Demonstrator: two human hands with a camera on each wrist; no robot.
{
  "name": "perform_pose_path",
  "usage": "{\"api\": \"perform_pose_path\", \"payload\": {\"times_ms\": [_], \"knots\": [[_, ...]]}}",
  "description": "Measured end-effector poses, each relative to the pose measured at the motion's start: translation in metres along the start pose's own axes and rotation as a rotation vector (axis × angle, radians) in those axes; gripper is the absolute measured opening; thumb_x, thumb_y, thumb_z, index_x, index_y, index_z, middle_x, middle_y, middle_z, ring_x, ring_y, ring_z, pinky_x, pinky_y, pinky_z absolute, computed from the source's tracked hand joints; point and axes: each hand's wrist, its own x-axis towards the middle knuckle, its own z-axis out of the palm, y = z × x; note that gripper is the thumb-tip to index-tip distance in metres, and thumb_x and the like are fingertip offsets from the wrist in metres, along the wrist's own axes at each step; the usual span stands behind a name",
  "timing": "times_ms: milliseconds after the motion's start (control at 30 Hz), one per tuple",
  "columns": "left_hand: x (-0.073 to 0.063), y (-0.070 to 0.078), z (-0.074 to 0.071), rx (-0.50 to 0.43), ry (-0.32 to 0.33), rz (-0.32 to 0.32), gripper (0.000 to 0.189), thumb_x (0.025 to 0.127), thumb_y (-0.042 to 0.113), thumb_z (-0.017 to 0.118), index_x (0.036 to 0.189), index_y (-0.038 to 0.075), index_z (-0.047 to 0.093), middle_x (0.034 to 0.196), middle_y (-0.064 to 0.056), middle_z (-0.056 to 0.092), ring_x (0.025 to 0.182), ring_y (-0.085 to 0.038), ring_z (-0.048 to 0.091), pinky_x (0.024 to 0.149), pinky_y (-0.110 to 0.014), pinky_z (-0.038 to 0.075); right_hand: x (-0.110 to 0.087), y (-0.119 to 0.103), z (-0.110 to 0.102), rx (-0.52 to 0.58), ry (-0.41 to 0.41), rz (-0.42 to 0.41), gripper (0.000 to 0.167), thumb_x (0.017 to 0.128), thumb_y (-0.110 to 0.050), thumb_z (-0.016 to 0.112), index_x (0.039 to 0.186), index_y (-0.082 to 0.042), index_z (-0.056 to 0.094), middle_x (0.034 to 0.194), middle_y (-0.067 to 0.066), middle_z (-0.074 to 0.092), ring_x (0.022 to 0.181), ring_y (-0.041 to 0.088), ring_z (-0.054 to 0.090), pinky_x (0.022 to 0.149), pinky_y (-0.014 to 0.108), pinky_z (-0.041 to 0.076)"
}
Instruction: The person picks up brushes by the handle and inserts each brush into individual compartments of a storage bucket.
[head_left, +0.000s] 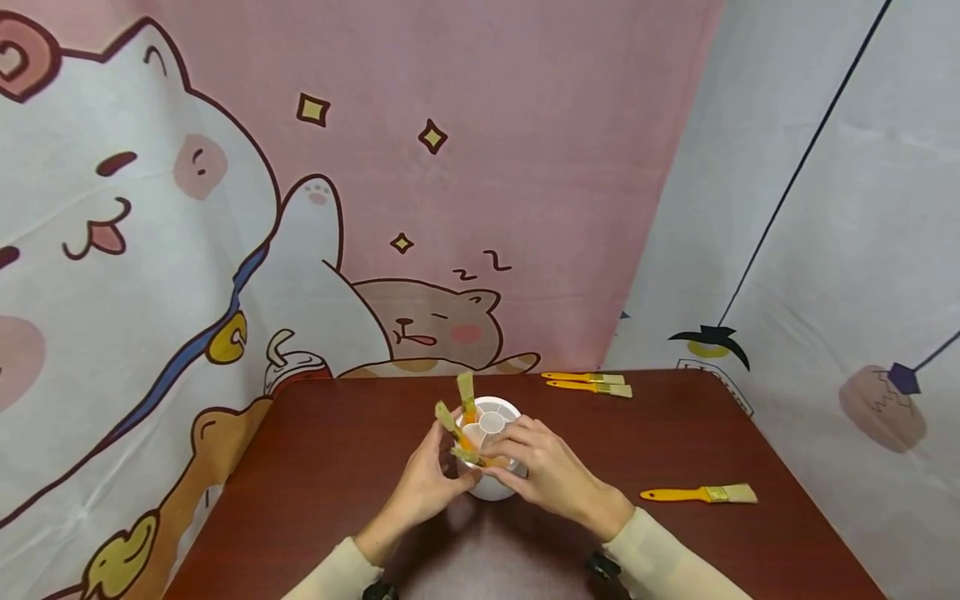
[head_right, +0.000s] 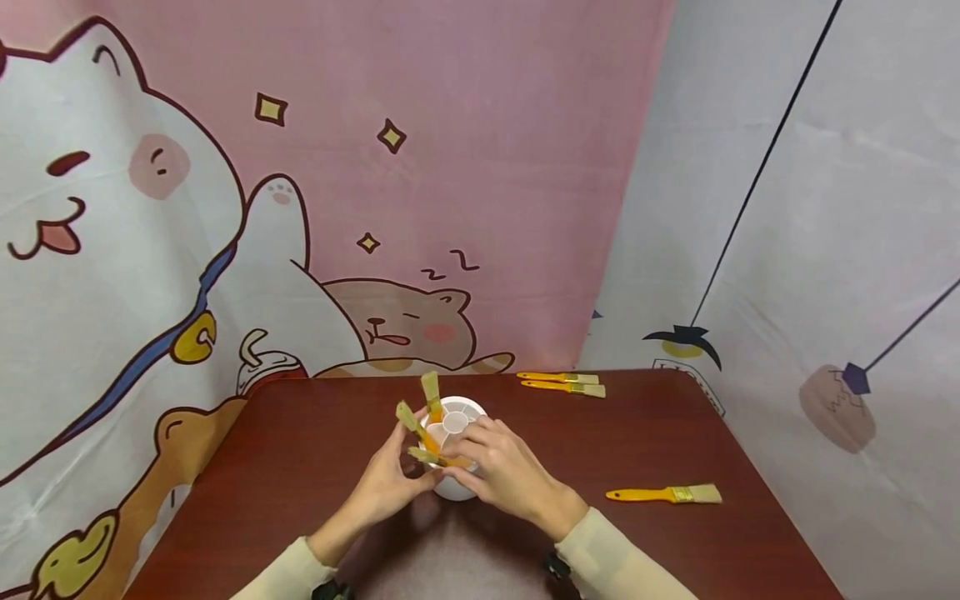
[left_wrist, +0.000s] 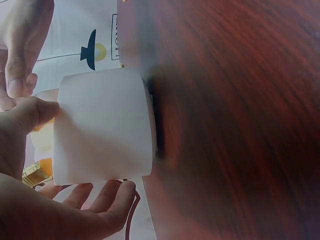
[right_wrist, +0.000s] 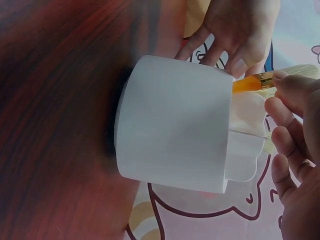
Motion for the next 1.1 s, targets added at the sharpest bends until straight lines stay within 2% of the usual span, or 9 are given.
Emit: {"api": "perform_pose_path", "payload": {"times_ms": [200, 367, 500, 767, 900, 1000, 1100], "knots": [[0.0, 0.0, 0.0, -0.009, 0.0, 0.0, 0.105, 0.093, 0.016, 0.098, 0.18, 0.024, 0.04, 0.165, -0.019, 0.066, 0.144, -0.04, 0.072, 0.114, -0.061, 0.064, -0.004, -0.005, -0.008, 0.004, -0.031, 0.051, 0.034, 0.092, -0.021, 0.102, 0.123, -0.02, 0.089, 0.121, -0.008, 0.084, 0.109, 0.012, 0.071, 0.094, 0.032, 0.06], [0.001, -0.001, 0.002, -0.03, 0.007, -0.002, 0.105, 0.092, 0.012, 0.098, 0.18, 0.022, 0.041, 0.166, -0.017, 0.066, 0.148, -0.039, 0.07, 0.115, -0.06, 0.063, -0.012, -0.007, -0.012, 0.001, 0.012, 0.053, 0.037, 0.089, -0.021, 0.104, 0.123, -0.017, 0.088, 0.119, -0.007, 0.083, 0.105, 0.012, 0.07, 0.091, 0.032, 0.059], [0.002, 0.0, 0.002, -0.038, 0.006, -0.012, 0.105, 0.092, 0.009, 0.098, 0.179, 0.022, 0.041, 0.167, -0.015, 0.066, 0.151, -0.037, 0.068, 0.116, -0.057, 0.063, -0.02, -0.012, -0.017, -0.008, 0.007, 0.081, 0.036, 0.089, -0.021, 0.103, 0.122, -0.017, 0.089, 0.116, -0.009, 0.081, 0.105, 0.01, 0.069, 0.092, 0.03, 0.059], [0.002, 0.001, 0.002, -0.037, -0.003, -0.01, 0.105, 0.092, 0.009, 0.097, 0.18, 0.022, 0.041, 0.166, -0.015, 0.067, 0.15, -0.038, 0.069, 0.117, -0.059, 0.063, -0.04, -0.018, -0.034, 0.015, -0.024, 0.218, 0.035, 0.091, -0.019, 0.102, 0.122, -0.021, 0.088, 0.118, -0.012, 0.079, 0.109, 0.008, 0.069, 0.096, 0.03, 0.06], [0.002, 0.001, 0.0, -0.06, -0.019, -0.019, 0.105, 0.093, 0.006, 0.095, 0.181, 0.025, 0.041, 0.166, -0.016, 0.067, 0.145, -0.037, 0.071, 0.117, -0.062, 0.062, -0.051, -0.018, -0.043, 0.031, -0.029, 0.286, 0.04, 0.091, -0.017, 0.102, 0.127, -0.027, 0.087, 0.119, -0.012, 0.08, 0.111, 0.007, 0.07, 0.095, 0.031, 0.063], [0.001, 0.001, -0.002, -0.049, -0.027, -0.03, 0.105, 0.092, 0.008, 0.096, 0.18, 0.027, 0.042, 0.167, -0.019, 0.066, 0.136, -0.036, 0.075, 0.114, -0.063, 0.063, -0.06, -0.017, -0.049, 0.02, -0.026, 0.304, 0.044, 0.09, -0.014, 0.101, 0.128, -0.029, 0.086, 0.12, -0.013, 0.079, 0.111, 0.008, 0.071, 0.095, 0.033, 0.063], [0.0, 0.002, -0.004, -0.043, -0.03, -0.044, 0.104, 0.092, 0.008, 0.096, 0.179, 0.028, 0.044, 0.166, -0.023, 0.065, 0.133, -0.04, 0.077, 0.115, -0.065, 0.062, -0.069, -0.015, -0.055, -0.006, -0.012, 0.314, 0.046, 0.088, -0.012, 0.102, 0.127, -0.029, 0.086, 0.12, -0.015, 0.079, 0.11, 0.01, 0.072, 0.096, 0.028, 0.06]]}}
